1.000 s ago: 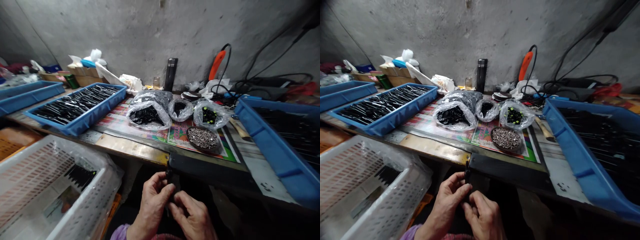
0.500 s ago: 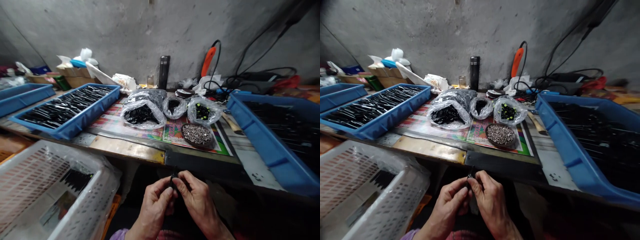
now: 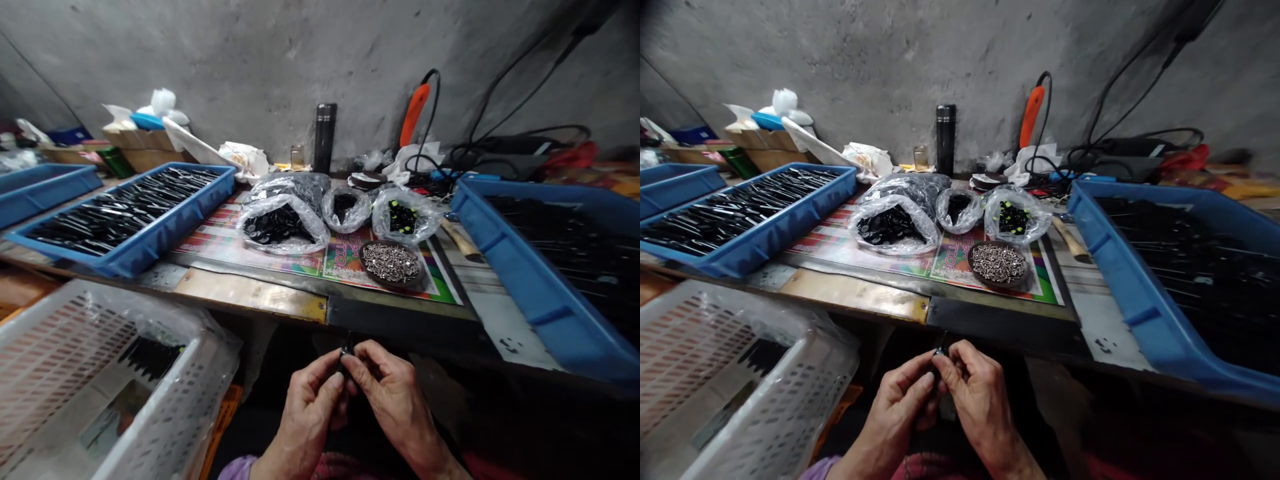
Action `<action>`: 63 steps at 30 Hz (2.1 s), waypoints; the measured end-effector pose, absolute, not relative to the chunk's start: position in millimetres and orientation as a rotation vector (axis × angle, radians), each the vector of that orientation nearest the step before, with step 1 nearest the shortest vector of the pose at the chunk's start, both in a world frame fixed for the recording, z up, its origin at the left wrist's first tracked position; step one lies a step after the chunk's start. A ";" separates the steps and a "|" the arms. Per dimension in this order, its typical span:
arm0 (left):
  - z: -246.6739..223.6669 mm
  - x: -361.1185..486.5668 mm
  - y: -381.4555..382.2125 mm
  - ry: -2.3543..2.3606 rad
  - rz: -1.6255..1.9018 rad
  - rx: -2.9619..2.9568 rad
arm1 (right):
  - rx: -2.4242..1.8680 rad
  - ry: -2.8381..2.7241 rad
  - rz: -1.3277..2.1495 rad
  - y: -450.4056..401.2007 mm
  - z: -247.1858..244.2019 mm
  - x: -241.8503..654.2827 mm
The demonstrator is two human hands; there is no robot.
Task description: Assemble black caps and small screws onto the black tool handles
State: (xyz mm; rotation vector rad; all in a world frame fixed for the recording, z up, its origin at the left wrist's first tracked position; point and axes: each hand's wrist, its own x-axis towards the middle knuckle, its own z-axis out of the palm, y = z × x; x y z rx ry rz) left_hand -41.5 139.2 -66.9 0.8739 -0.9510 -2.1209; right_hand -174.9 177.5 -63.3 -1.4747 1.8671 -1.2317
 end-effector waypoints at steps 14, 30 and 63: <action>-67.7 -39.8 140.1 -1.060 -2.084 0.892 | -1.611 1.862 -1.308 179.2 -69.6 -175.4; -71.3 -40.5 141.2 -1.249 -2.007 0.906 | -1.670 1.943 -1.324 180.3 -69.3 -173.9; -63.7 -19.9 130.9 -1.038 -1.893 0.970 | -1.199 1.467 -0.975 195.7 -63.3 -155.8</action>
